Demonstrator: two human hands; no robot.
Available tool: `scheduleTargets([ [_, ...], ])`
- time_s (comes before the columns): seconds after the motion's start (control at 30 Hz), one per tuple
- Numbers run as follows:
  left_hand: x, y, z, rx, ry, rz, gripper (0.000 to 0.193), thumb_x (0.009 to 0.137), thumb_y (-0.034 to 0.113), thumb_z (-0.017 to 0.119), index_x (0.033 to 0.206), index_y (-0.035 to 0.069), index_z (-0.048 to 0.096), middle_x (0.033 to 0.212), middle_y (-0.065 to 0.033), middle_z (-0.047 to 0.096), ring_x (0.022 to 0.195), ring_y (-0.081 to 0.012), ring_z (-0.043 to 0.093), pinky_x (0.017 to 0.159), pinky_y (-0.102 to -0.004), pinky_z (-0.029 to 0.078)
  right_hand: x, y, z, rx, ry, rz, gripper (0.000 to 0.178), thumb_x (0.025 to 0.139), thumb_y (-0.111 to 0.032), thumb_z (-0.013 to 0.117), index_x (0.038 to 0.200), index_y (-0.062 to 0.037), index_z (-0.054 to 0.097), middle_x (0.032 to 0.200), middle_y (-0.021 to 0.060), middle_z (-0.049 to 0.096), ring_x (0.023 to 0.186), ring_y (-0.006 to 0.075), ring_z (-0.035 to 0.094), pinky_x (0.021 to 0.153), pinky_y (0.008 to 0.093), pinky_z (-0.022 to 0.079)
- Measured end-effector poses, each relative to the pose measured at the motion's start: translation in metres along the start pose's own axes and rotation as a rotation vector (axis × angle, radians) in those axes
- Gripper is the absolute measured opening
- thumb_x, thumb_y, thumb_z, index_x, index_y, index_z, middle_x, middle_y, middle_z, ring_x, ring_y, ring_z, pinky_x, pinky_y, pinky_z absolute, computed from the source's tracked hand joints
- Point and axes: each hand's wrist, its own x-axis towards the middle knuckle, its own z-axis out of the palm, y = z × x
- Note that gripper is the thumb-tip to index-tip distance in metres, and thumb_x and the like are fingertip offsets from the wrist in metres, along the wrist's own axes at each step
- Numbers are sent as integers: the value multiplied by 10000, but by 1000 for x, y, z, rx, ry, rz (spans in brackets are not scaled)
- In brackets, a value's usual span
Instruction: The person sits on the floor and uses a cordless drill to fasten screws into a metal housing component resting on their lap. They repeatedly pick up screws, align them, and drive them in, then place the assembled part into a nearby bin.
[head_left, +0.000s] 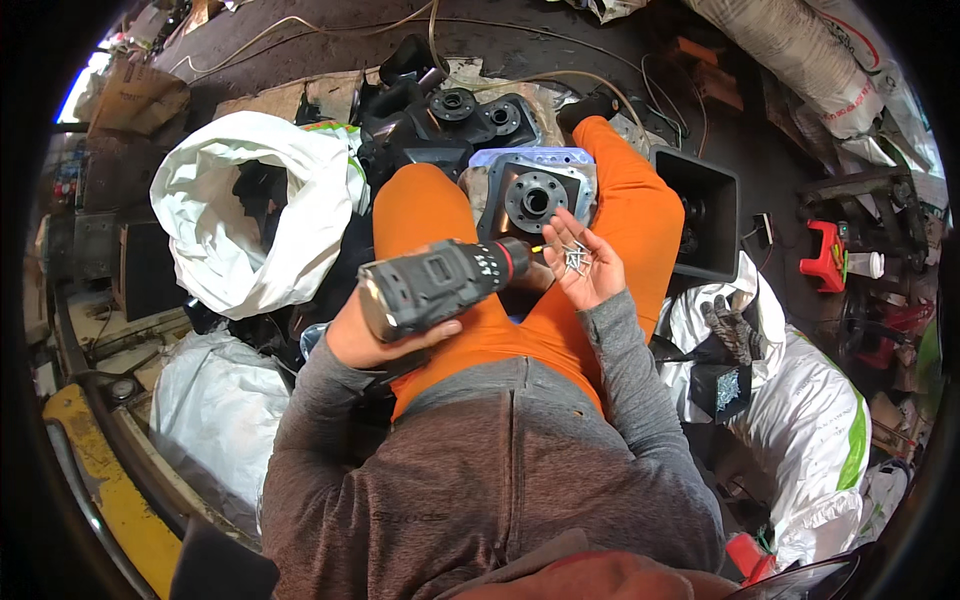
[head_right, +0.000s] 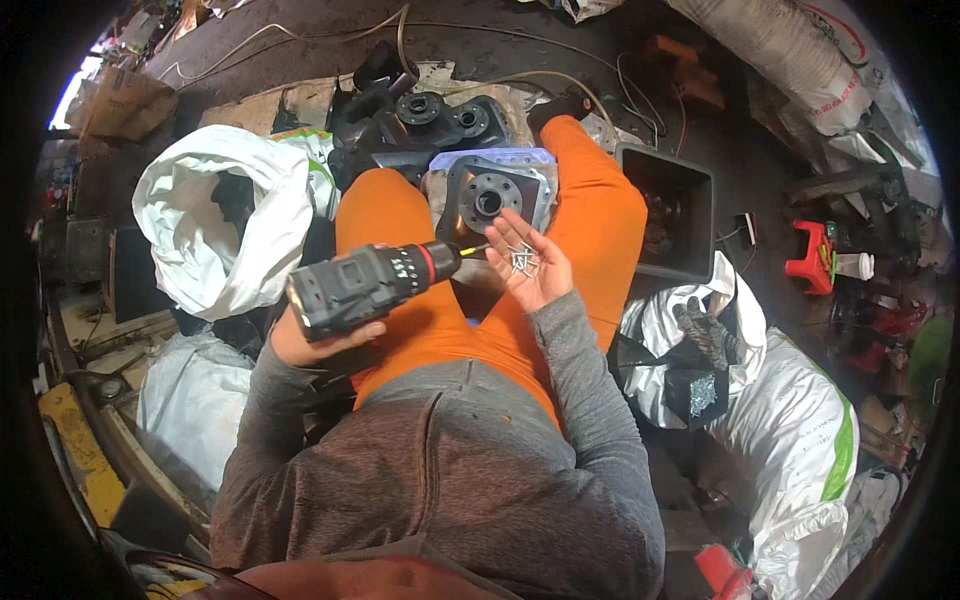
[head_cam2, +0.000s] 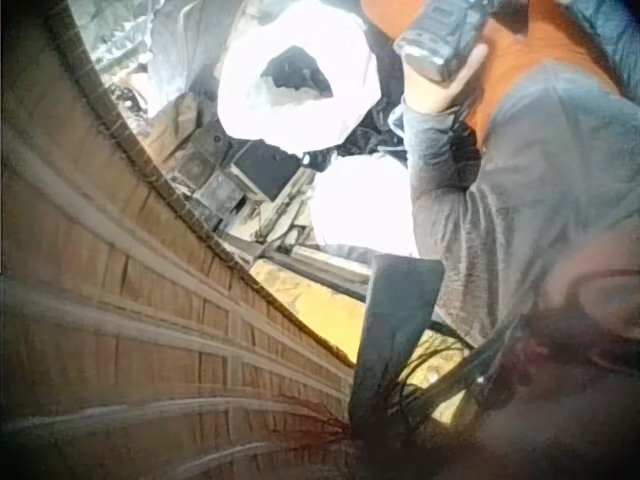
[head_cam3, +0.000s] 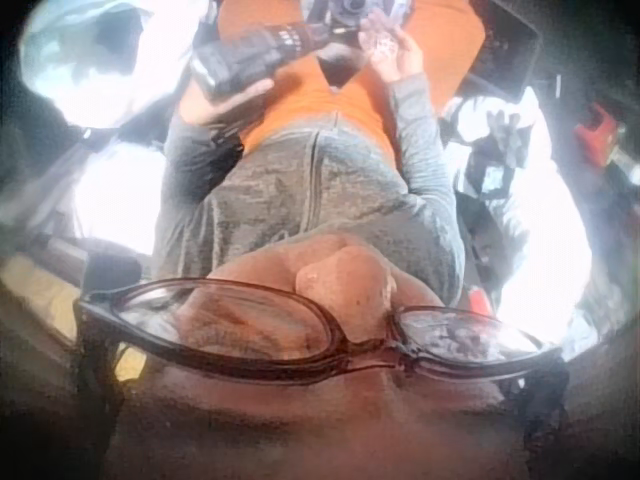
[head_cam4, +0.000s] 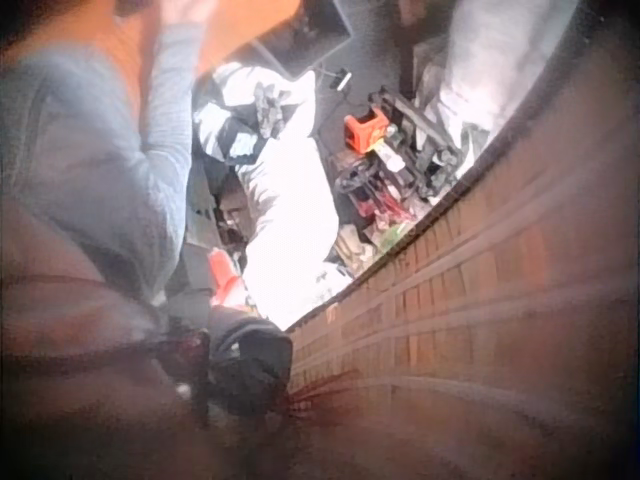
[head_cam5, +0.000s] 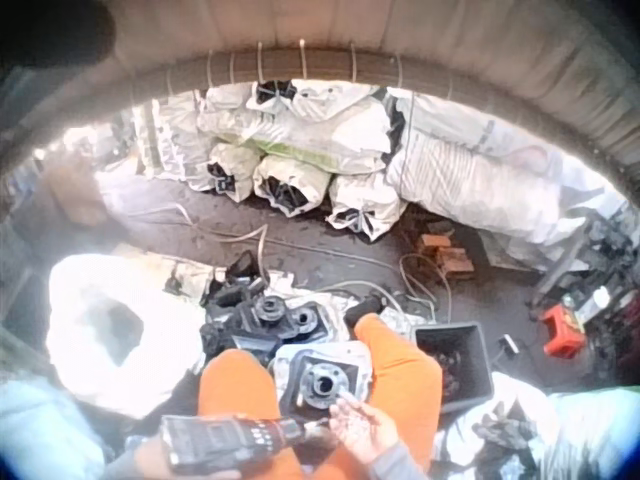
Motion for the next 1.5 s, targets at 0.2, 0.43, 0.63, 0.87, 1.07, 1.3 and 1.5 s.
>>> scheduleTargets([
  [0.2,21,9,15,48,-80,0,568,733,123,782,1224,-6,528,1158,-126,611,1034,-235,607,923,-332,466,-7,1,5,-16,-78,27,478,1013,-262,295,1397,14,367,1357,182,496,1296,313,442,987,445,469],
  [0.43,37,3,23,155,-80,30,500,733,109,780,1173,5,566,1112,-121,625,1000,-247,616,895,-343,480,-3,-2,18,-144,-39,23,473,1015,-298,341,1379,-1,395,1362,161,491,1259,284,482,960,413,502],
  [0.63,37,11,11,203,-102,-37,422,740,132,783,1115,39,612,1090,-121,630,982,-276,623,876,-353,492,-9,-6,16,-616,68,72,485,1000,-290,413,1383,4,377,1308,158,521,1201,260,530,911,354,550],
  [0.87,43,15,15,132,-88,29,495,729,97,785,1164,-2,570,1134,-120,618,1014,-238,603,905,-342,471,0,2,18,-204,-3,30,542,1018,-411,298,1366,-13,415,1310,148,530,1165,256,555,910,372,544],
  [1.07,45,13,25,-22,-122,-141,526,733,82,777,1200,-1,547,1134,-109,621,1025,-213,600,908,-329,468,0,10,27,-262,-12,62,602,1014,-472,232,1375,-25,411,1298,145,542,1151,243,564,910,374,524],
  [1.3,43,16,6,95,-112,-23,497,732,70,775,1177,4,566,1126,-116,622,1014,-221,609,900,-329,477,-5,7,15,-550,81,4,462,986,-331,478,1330,-23,471,1090,99,622,983,185,642,799,299,576],
  [1.5,42,13,16,-2,-48,-92,506,730,86,781,1186,20,570,1147,-136,610,1041,-254,604,913,-333,474,-5,8,17,-555,109,45,418,971,-257,522,1312,-18,479,1093,96,620,989,186,643,765,276,592],
])
